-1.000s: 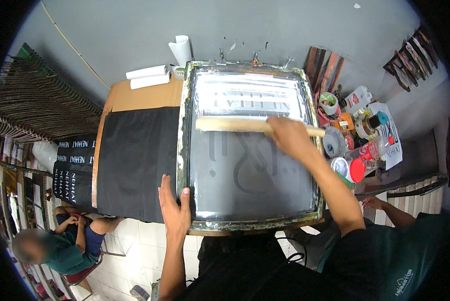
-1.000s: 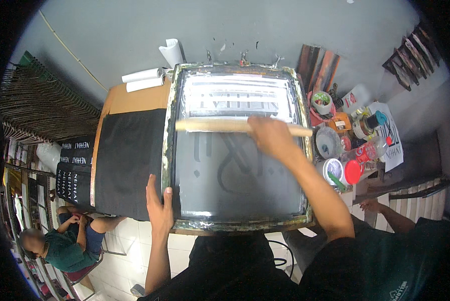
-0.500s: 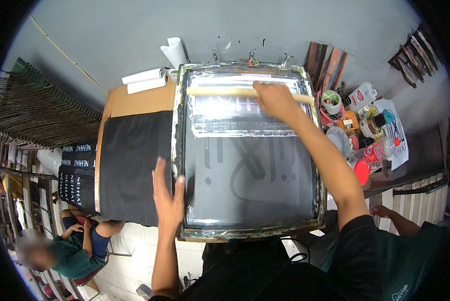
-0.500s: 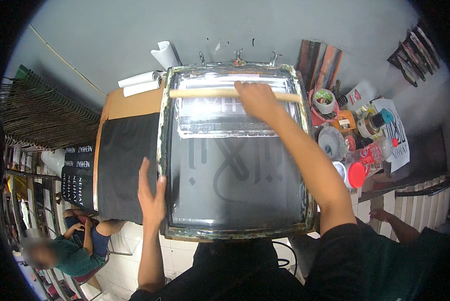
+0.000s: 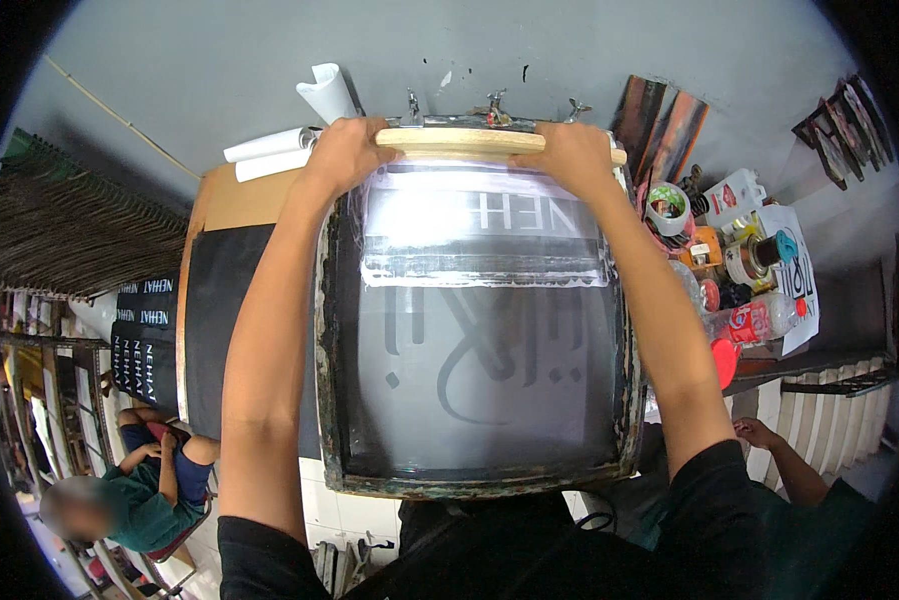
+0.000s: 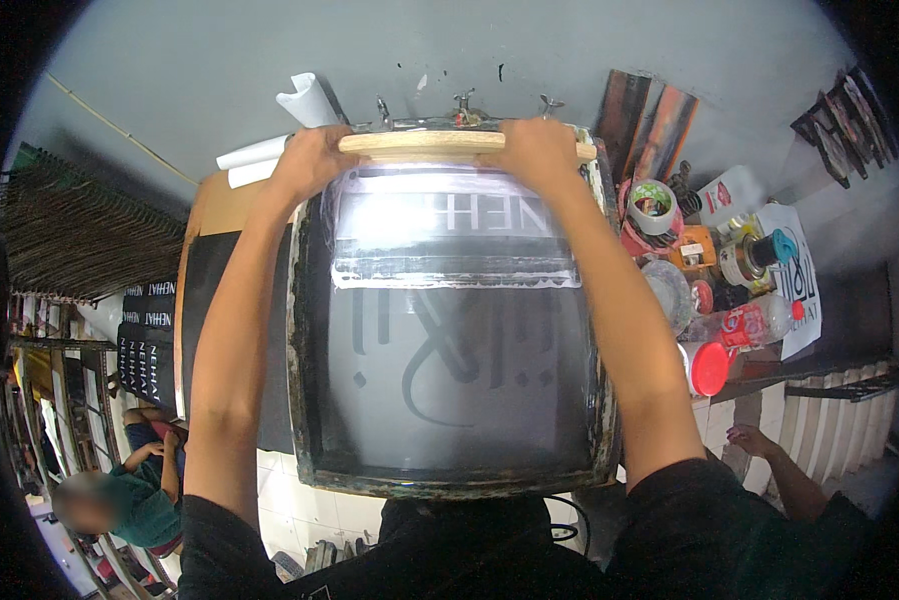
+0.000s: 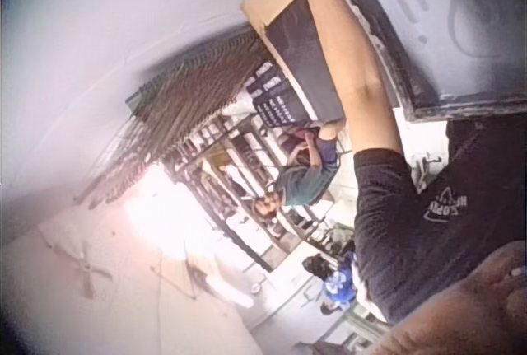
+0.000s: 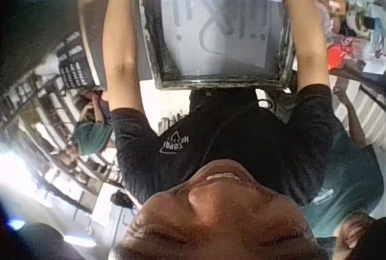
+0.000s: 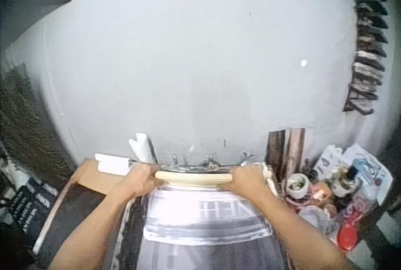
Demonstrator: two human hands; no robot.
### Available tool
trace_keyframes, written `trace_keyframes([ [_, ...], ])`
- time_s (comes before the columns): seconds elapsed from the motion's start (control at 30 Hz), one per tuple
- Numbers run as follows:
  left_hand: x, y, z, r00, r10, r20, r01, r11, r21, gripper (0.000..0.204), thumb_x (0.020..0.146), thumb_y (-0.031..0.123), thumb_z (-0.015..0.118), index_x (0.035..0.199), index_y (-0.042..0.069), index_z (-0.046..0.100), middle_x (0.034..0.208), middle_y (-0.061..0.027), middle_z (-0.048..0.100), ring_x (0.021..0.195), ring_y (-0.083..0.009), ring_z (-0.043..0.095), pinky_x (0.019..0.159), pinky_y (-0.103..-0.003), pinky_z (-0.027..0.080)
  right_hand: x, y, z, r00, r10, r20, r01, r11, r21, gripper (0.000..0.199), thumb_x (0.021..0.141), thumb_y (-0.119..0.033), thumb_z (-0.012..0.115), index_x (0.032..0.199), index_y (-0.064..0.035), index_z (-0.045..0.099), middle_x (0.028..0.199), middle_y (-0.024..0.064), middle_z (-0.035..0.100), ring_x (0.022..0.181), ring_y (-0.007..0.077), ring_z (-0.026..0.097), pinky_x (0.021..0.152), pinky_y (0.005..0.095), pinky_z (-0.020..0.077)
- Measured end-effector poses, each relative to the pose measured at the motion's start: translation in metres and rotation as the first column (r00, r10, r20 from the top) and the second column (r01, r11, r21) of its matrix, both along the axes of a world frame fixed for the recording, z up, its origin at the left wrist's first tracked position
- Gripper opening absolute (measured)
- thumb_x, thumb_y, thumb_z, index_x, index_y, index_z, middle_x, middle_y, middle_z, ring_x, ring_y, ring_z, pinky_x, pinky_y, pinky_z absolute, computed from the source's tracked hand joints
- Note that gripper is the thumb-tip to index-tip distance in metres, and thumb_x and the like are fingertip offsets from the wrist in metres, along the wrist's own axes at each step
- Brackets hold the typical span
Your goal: The person places a black fabric bag onto a printing board, lowers the screen frame, and uses a squeegee to spread white ink across the screen to print a logo. The person then lifts the frame and removes the printed bag.
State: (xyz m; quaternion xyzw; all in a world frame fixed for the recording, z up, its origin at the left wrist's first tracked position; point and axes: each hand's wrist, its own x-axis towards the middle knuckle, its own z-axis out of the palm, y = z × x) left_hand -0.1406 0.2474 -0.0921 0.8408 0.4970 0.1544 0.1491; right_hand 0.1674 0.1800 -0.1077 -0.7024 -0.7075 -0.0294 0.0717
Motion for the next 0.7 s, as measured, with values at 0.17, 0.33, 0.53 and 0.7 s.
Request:
trace_keyframes([
  [0.17, -0.003, -0.015, -0.007, 0.997, -0.011, 0.080, 0.011, 1.000, -0.002, 0.031, 0.079, 0.023, 0.081, 0.100, 0.001, 0.075, 0.086, -0.0208, 0.074, 0.083, -0.0381, 0.071, 0.080, -0.045, 0.053, 0.000, -0.014, -0.003, 0.996, 0.043, 0.077, -0.047, 0.998, 0.049, 0.065, 0.070, -0.073, 0.076, 0.089, -0.0106, 0.079, 0.077, 0.0133, 0.074, 0.074, 0.0314, 0.073, 0.068, 0.0445, 0.0562],
  [0.33, -0.016, -0.049, -0.016, 0.994, -0.014, 0.112, 0.015, 1.000, -0.006, 0.027, 0.081, 0.022, 0.080, 0.100, 0.003, 0.075, 0.086, -0.0211, 0.073, 0.080, -0.0369, 0.070, 0.077, -0.045, 0.052, -0.007, -0.044, -0.002, 0.997, 0.049, 0.051, -0.051, 0.998, 0.031, 0.066, 0.070, -0.074, 0.075, 0.089, -0.0106, 0.079, 0.076, 0.0134, 0.074, 0.073, 0.0310, 0.073, 0.067, 0.0441, 0.0564],
  [0.53, -0.028, -0.107, -0.012, 0.994, -0.021, 0.111, 0.027, 0.998, -0.050, 0.032, 0.081, 0.022, 0.081, 0.105, 0.002, 0.074, 0.091, -0.0196, 0.074, 0.082, -0.0357, 0.071, 0.076, -0.042, 0.054, -0.016, -0.098, -0.010, 0.995, 0.086, 0.042, -0.088, 0.995, 0.046, 0.065, 0.072, -0.073, 0.074, 0.087, -0.0094, 0.077, 0.077, 0.0116, 0.073, 0.075, 0.0303, 0.073, 0.066, 0.0453, 0.0557],
  [0.7, -0.042, -0.173, -0.031, 0.985, -0.076, 0.156, 0.050, 0.985, 0.164, 0.026, 0.082, 0.017, 0.081, 0.103, 0.003, 0.074, 0.096, -0.0155, 0.073, 0.088, -0.0355, 0.071, 0.079, -0.043, 0.055, -0.023, -0.157, -0.035, 0.989, 0.146, 0.013, -0.146, 0.974, 0.172, 0.046, 0.071, -0.054, 0.082, 0.085, -0.0111, 0.072, 0.081, 0.0072, 0.070, 0.081, 0.0270, 0.070, 0.069, 0.0435, 0.0548],
])
